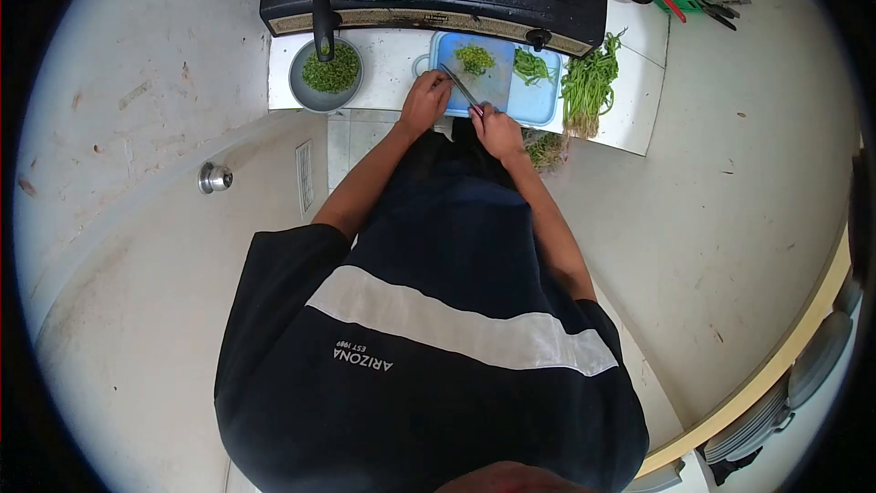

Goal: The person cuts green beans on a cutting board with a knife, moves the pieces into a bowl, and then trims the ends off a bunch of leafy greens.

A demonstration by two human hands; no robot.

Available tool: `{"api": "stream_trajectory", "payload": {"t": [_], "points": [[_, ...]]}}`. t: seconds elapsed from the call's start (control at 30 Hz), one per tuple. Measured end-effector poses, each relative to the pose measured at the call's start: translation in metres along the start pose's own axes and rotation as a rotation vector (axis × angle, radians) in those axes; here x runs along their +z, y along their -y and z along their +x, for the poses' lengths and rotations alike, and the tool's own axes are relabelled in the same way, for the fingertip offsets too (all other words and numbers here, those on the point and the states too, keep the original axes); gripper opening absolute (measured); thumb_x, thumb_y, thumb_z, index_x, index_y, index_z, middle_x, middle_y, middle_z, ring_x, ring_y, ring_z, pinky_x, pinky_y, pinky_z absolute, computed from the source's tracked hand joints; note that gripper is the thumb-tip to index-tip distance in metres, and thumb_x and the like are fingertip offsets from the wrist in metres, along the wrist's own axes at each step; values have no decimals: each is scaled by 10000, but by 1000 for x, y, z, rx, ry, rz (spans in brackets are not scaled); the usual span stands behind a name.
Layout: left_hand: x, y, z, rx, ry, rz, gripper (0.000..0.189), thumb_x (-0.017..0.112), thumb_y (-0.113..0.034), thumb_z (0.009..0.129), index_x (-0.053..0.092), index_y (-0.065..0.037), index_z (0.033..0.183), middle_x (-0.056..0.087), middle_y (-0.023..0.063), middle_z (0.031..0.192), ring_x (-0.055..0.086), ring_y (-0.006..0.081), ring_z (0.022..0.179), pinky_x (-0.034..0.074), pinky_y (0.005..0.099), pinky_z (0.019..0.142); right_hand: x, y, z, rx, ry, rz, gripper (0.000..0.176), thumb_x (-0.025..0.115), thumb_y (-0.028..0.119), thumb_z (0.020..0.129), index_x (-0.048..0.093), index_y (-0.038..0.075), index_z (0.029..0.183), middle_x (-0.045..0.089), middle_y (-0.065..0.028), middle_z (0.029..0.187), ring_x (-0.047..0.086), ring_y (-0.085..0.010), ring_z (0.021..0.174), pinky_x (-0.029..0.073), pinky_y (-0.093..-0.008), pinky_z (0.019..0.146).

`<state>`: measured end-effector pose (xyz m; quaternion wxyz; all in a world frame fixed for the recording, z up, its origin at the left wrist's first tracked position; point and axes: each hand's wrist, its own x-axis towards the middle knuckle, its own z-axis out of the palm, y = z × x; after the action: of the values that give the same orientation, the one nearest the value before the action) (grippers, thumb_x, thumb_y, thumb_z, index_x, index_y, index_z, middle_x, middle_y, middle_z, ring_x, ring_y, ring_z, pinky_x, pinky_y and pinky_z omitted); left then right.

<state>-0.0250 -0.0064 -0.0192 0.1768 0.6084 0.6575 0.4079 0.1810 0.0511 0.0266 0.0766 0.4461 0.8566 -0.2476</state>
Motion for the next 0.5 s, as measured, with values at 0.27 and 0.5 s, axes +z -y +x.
{"api": "stream_trajectory", "payload": {"t": [0.27,0.5], "points": [[0,1,0,-19,27,14,202,710,-4,868,752,-8,1065,649,155,1014,652,351,971,547,449,874,-1,-2,-8,11,15,-51,429,519,410,1079,609,-4,1011,708,-267,748,725,-461,725,595,-549,668],[0,0,2,-61,48,35,199,705,2,869,763,-23,1058,658,149,936,664,341,909,556,443,821,2,-12,-3,-35,-38,6,428,524,412,1076,612,-3,1015,699,-262,722,713,-472,710,583,-563,661]]}}
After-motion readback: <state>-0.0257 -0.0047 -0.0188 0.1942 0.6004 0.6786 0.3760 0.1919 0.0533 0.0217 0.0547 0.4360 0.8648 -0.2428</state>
